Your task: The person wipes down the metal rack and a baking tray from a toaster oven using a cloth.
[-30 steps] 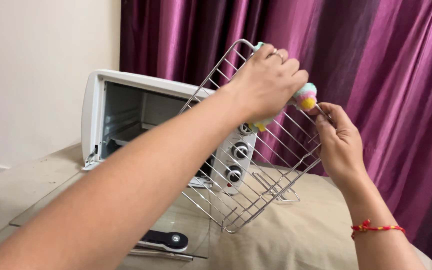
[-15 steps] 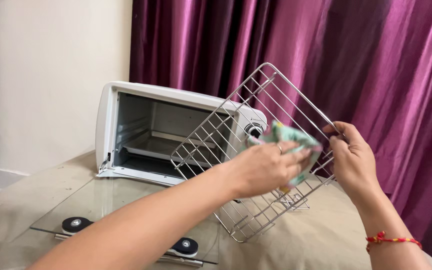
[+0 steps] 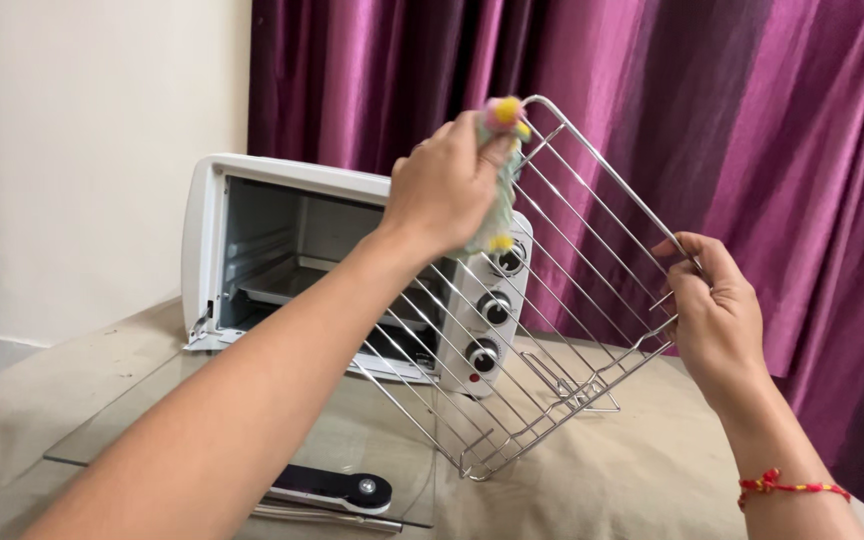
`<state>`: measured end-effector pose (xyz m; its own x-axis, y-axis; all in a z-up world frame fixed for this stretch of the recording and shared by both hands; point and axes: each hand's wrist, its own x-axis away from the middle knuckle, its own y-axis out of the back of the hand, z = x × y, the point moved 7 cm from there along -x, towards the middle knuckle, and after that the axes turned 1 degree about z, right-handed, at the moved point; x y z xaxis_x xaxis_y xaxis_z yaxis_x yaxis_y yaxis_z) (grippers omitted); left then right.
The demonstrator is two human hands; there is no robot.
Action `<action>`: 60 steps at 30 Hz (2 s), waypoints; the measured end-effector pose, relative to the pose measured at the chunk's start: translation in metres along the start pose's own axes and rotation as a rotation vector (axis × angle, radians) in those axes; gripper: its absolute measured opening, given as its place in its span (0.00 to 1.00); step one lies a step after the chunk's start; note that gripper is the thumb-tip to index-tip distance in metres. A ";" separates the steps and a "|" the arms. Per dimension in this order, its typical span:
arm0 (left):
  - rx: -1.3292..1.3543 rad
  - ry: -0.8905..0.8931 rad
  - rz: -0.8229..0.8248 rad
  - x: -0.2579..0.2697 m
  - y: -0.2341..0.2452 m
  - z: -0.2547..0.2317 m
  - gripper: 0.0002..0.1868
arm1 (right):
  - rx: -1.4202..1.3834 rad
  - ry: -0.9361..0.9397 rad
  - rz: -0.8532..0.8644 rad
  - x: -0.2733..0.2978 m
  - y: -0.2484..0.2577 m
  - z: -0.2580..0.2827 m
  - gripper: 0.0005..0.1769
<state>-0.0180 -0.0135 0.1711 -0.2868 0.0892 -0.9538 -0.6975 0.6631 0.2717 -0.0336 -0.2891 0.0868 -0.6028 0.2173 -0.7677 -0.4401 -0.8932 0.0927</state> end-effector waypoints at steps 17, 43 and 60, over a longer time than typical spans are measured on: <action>-0.029 0.150 0.306 0.089 0.020 0.058 0.19 | 0.028 0.001 -0.055 0.017 0.020 -0.024 0.12; 0.455 0.361 0.019 0.117 -0.022 0.078 0.22 | -0.204 -0.447 -1.351 0.103 0.156 -0.198 0.17; 0.533 0.314 0.112 0.120 -0.054 0.054 0.21 | -0.464 -0.885 -1.122 0.075 0.088 -0.248 0.25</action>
<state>0.0209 0.0013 0.0347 -0.5749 0.0108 -0.8182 -0.2522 0.9489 0.1897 0.0476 -0.4487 -0.1194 -0.3758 0.8641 0.3349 -0.7914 -0.1113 -0.6011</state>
